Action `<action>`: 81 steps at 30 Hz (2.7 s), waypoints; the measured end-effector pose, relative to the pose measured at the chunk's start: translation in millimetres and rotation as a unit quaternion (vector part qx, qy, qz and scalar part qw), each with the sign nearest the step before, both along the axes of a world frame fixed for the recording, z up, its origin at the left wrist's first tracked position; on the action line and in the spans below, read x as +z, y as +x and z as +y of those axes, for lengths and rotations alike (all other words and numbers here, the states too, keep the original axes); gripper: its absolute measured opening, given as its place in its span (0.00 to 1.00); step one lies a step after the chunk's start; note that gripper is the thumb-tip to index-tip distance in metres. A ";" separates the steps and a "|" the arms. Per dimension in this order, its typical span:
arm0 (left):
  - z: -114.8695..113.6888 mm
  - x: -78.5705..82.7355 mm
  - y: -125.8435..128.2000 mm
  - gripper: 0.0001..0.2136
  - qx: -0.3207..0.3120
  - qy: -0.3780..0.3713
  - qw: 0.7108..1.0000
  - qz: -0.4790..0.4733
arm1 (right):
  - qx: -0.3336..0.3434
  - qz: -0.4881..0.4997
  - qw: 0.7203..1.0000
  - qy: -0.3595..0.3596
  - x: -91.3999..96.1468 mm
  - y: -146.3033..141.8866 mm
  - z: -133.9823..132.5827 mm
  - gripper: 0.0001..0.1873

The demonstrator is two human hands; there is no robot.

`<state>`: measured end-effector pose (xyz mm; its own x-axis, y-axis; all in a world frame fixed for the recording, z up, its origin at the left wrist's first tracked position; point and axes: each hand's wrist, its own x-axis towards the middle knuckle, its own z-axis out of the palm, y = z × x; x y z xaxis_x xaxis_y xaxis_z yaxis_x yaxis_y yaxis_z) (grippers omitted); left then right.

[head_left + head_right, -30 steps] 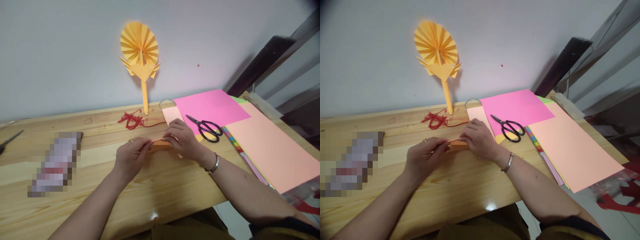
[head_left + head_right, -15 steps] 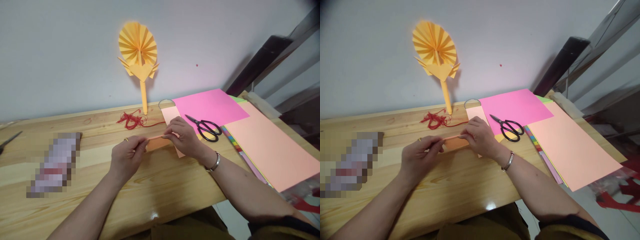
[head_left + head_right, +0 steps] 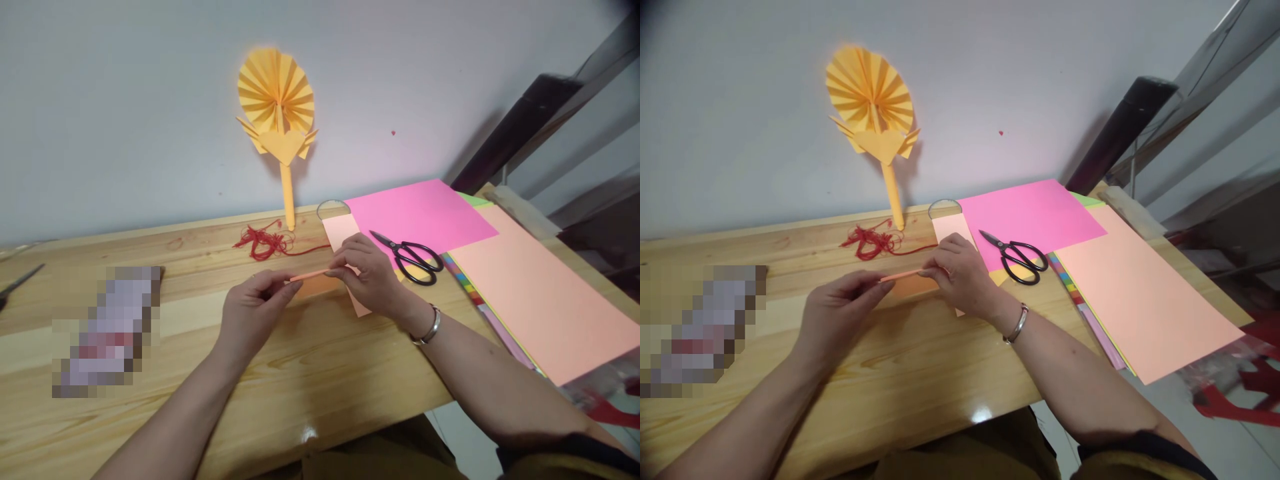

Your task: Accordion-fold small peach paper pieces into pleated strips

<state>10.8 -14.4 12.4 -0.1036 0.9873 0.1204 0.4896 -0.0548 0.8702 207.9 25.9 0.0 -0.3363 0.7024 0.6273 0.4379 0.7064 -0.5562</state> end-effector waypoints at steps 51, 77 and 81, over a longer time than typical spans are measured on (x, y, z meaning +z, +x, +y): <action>0.2 -2.1 0.0 0.12 0.038 -0.093 0.959 -0.265 | -0.015 0.279 0.853 -0.442 4.2 -10.8 -3.7 0.06; -0.5 0.6 1.9 0.11 0.060 -0.102 0.961 -0.251 | 0.002 0.294 0.783 -0.548 13.3 -8.2 -4.4 0.11; -0.2 3.3 3.1 0.11 0.049 -0.130 0.955 -0.261 | 0.004 0.293 0.783 -0.548 11.9 -7.5 -4.1 0.12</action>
<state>13.9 -14.6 15.6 -0.1763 0.9591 -0.2213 -0.0238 0.2206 0.9751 200.4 21.8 11.9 -0.2228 0.9265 -0.3033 -0.1224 -0.3352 -0.9342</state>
